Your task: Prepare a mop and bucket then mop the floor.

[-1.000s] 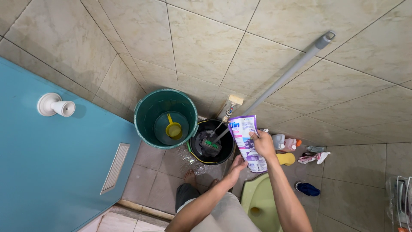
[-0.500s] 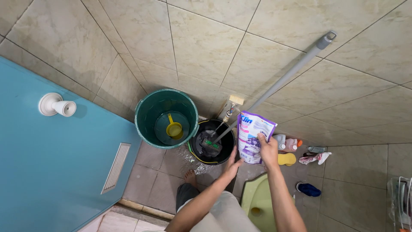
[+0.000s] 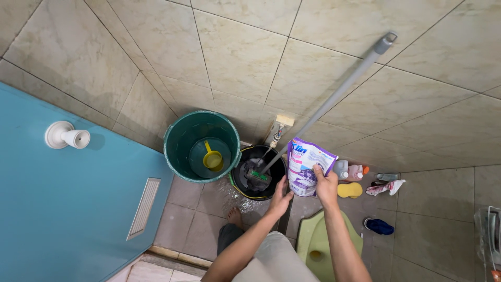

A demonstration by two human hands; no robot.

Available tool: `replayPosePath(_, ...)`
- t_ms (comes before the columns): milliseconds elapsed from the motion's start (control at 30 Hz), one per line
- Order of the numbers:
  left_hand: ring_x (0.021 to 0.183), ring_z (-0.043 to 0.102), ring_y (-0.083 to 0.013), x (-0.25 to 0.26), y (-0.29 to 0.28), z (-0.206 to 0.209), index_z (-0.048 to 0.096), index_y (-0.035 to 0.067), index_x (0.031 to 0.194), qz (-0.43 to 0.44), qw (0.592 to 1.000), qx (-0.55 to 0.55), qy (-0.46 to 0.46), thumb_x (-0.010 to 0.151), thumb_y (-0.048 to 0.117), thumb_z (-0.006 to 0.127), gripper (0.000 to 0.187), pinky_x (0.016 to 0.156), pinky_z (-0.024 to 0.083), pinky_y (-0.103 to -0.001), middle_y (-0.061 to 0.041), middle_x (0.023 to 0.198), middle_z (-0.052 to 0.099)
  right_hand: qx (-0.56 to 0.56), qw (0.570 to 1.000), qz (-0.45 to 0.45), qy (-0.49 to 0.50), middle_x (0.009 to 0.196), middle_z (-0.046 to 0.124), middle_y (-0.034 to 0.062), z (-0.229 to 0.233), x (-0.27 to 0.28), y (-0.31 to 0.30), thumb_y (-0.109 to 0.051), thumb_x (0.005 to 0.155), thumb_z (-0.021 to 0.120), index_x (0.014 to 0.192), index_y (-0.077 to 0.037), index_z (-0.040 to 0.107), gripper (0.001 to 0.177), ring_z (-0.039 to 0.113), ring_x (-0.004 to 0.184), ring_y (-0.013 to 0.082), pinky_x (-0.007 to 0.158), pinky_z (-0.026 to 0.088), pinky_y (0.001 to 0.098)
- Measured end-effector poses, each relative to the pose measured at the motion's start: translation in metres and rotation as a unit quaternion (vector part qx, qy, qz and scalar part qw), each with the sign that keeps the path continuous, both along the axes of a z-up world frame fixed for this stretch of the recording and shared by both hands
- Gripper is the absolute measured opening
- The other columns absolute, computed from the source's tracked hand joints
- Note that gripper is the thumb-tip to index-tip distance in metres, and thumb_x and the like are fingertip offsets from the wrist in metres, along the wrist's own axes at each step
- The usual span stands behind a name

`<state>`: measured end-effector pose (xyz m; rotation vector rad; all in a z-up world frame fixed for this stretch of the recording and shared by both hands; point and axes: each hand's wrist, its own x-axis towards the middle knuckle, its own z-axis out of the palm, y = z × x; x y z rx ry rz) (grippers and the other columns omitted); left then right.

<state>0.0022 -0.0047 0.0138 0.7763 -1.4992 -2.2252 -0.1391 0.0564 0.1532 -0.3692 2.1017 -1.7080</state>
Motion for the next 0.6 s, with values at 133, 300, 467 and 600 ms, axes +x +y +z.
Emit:
replayPosePath(133,0.118,0.058,-0.0299,0.017,-0.006,0.058,0.054,0.009,0.135,0.052,0.979,-0.185,-0.066,0.083,-0.001,0.065,0.054,0.106,0.044,-0.041,-0.014,0.132,0.054,-0.006,1.000,-0.018,0.003,0.107,0.074,0.0050,-0.006,0.003,0.006,-0.022,0.102,0.064,0.117,0.006,0.070,0.032,0.063,0.094,0.0097,0.085,0.051,0.0274)
replayPosePath(300,0.115,0.056,-0.0307,0.024,-0.029,0.124,0.065,0.009,0.113,0.052,0.944,-0.325,0.013,0.087,-0.002,0.063,0.028,0.103,0.042,-0.043,-0.011,0.122,0.060,-0.015,0.999,-0.030,-0.008,0.108,0.074,0.0050,-0.007,0.009,0.012,-0.022,0.102,0.064,0.118,0.005,0.070,0.032,0.063,0.094,0.0103,0.086,0.051,0.0274)
replayPosePath(467,0.115,0.056,-0.0285,0.003,-0.062,0.183,0.069,0.012,0.111,0.068,0.899,-0.431,0.026,0.091,0.008,0.069,0.021,0.100,0.038,-0.043,-0.004,0.121,0.066,-0.022,0.999,-0.039,0.022,0.109,0.074,0.0040,-0.020,0.016,0.019,-0.023,0.101,0.066,0.118,0.005,0.070,0.033,0.064,0.096,0.0102,0.088,0.051,0.0272)
replayPosePath(600,0.118,0.054,-0.0267,-0.011,-0.082,0.231,0.072,0.013,0.121,0.073,0.826,-0.557,0.038,0.091,0.015,0.073,0.030,0.101,0.035,-0.045,-0.001,0.129,0.066,-0.020,1.000,-0.017,-0.004,0.103,0.076,0.0040,-0.031,0.021,0.020,-0.024,0.101,0.066,0.114,0.005,0.073,0.032,0.064,0.091,0.0104,0.083,0.053,0.0288)
